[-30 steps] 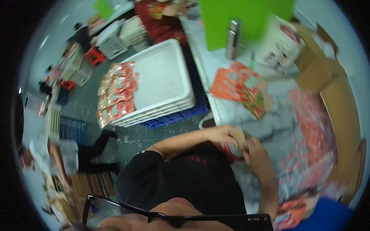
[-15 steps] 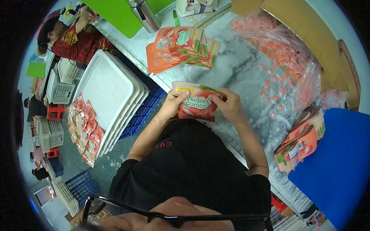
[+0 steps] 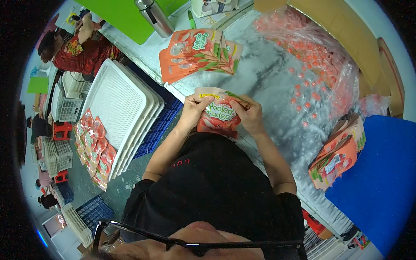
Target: Packaging small red plastic toy parts into clear plastic bags.
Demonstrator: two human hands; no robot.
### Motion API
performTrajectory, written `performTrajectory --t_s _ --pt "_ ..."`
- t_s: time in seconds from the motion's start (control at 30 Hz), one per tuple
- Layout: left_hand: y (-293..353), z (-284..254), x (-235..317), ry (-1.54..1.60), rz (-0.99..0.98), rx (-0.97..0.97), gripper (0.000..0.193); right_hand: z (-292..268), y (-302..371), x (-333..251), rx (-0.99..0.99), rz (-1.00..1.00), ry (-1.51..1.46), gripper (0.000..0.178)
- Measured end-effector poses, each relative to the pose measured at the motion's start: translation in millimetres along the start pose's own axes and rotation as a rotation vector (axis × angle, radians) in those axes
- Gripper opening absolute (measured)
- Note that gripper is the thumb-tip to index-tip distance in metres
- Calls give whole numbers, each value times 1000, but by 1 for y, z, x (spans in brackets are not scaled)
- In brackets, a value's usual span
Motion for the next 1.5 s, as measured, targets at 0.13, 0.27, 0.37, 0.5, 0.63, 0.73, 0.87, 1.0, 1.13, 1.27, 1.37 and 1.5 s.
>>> performTrajectory --t_s 0.13,0.27,0.37,0.5,0.63,0.73,0.87,1.0,1.13,1.27,1.37,1.5 --pt "-3 8 1 191 -154 -131 20 0 2 1 96 -8 -48 21" --pt "-7 1 -29 202 -251 -205 26 1 -3 5 113 8 -128 20" --pt "-10 -2 -39 97 -276 -132 29 1 -3 17 112 58 -158 20" --pt "-16 -2 -42 -107 -265 -10 34 -2 -5 35 206 48 -219 19" --pt "3 7 9 -831 464 616 60 -25 -6 64 432 84 -159 18" --pt "11 50 -1 -1256 549 250 86 -30 -4 79 435 165 -194 20" --pt "5 74 -46 -1501 589 -74 96 -23 -12 71 410 110 -263 21" --pt "-5 73 -49 -1504 524 -93 98 -29 -13 88 392 128 -271 21" --pt "-5 52 -32 -1343 500 43 99 -25 -20 79 360 148 -210 20" --pt "-16 -2 2 -785 215 392 65 -20 -19 84 284 124 -233 19" --pt "-19 -24 -5 -217 -47 160 24 6 -28 35 114 124 -154 14" --pt "-7 -41 -6 111 60 192 21 13 -25 55 53 91 -317 8"
Point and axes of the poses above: each hand's wrist, its own y-axis away from the middle knuckle, its own z-axis out of the palm, x = y × z, the point moved 6 cm from there along -y, towards the middle knuckle, and after that the axes turned 8 degrees about -z, right-handed, at the moved point
